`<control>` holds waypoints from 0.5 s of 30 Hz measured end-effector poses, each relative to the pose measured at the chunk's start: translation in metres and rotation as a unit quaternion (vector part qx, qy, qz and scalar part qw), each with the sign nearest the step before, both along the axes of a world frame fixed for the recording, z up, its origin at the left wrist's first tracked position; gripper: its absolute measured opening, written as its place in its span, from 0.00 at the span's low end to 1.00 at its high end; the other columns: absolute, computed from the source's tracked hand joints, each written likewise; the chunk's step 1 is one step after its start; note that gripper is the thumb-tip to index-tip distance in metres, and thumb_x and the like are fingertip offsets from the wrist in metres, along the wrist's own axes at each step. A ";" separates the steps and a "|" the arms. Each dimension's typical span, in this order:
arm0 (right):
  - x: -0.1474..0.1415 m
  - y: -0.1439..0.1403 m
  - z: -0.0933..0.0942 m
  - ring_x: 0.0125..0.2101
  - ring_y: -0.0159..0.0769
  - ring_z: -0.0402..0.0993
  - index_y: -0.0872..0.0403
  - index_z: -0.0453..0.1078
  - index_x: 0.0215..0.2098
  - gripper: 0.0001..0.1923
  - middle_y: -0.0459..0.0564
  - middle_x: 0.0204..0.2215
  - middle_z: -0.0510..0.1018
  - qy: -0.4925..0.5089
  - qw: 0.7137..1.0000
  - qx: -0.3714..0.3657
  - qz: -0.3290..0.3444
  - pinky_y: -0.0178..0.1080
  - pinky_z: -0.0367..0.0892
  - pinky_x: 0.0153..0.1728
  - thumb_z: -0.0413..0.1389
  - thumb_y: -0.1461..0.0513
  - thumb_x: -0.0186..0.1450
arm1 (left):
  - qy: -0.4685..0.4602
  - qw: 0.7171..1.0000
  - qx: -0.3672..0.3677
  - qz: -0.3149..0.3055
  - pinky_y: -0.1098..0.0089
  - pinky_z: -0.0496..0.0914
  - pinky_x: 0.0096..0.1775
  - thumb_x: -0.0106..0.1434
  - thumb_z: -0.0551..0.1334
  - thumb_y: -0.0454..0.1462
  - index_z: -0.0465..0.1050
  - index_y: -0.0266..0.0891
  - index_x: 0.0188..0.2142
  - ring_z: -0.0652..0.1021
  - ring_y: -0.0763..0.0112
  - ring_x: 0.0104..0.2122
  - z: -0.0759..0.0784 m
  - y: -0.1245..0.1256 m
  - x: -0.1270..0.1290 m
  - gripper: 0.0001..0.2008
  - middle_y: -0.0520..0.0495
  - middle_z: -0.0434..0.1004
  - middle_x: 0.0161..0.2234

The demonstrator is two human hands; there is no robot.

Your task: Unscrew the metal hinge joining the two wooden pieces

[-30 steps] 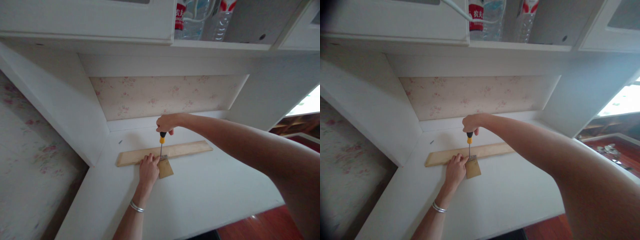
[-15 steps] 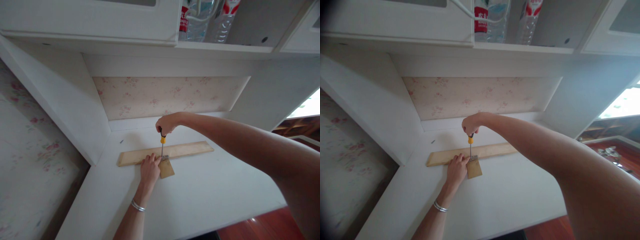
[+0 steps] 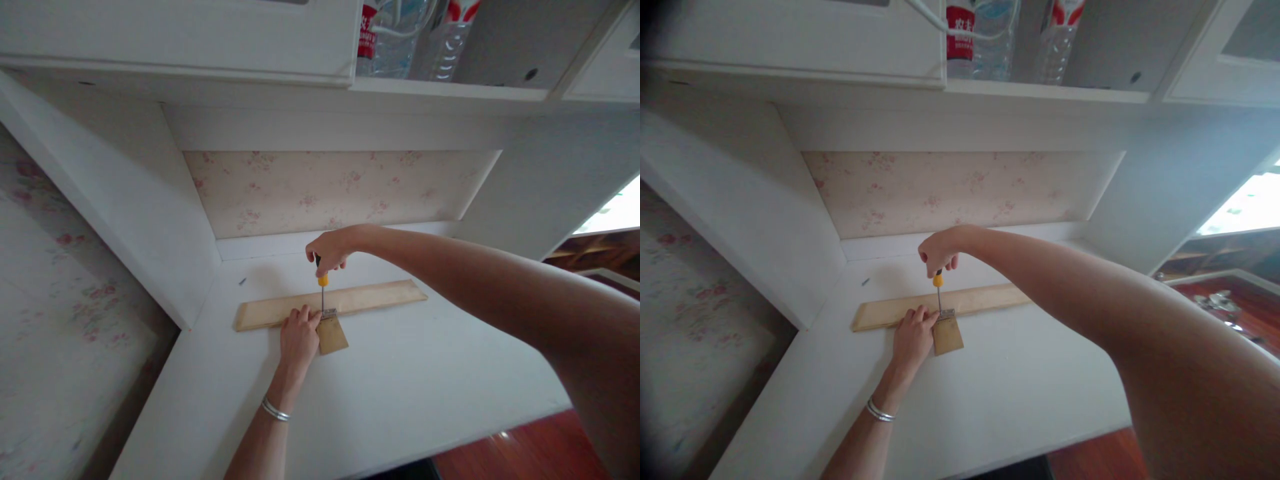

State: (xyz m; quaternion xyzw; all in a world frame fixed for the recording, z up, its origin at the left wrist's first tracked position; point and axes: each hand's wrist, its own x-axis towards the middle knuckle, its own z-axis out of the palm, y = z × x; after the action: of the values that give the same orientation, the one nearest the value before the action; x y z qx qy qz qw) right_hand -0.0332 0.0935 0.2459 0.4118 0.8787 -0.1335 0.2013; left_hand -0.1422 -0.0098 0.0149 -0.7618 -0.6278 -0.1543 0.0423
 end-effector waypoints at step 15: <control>0.000 -0.004 0.001 0.22 0.34 0.72 0.60 0.68 0.46 0.19 0.55 0.32 0.77 -0.017 0.999 0.009 -0.026 0.38 0.63 0.26 0.51 0.56 0.62 | -0.003 1.000 0.011 0.000 0.65 0.63 0.38 0.65 0.50 0.32 0.72 0.53 0.48 0.67 0.65 0.40 0.002 0.000 0.000 0.19 0.46 0.68 0.42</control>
State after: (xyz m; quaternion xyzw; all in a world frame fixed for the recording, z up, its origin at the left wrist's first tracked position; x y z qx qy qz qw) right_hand -0.0327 0.0893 0.2468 0.4383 0.8653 -0.1242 0.2089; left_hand -0.1420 -0.0100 0.0166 -0.7605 -0.6266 -0.1636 0.0484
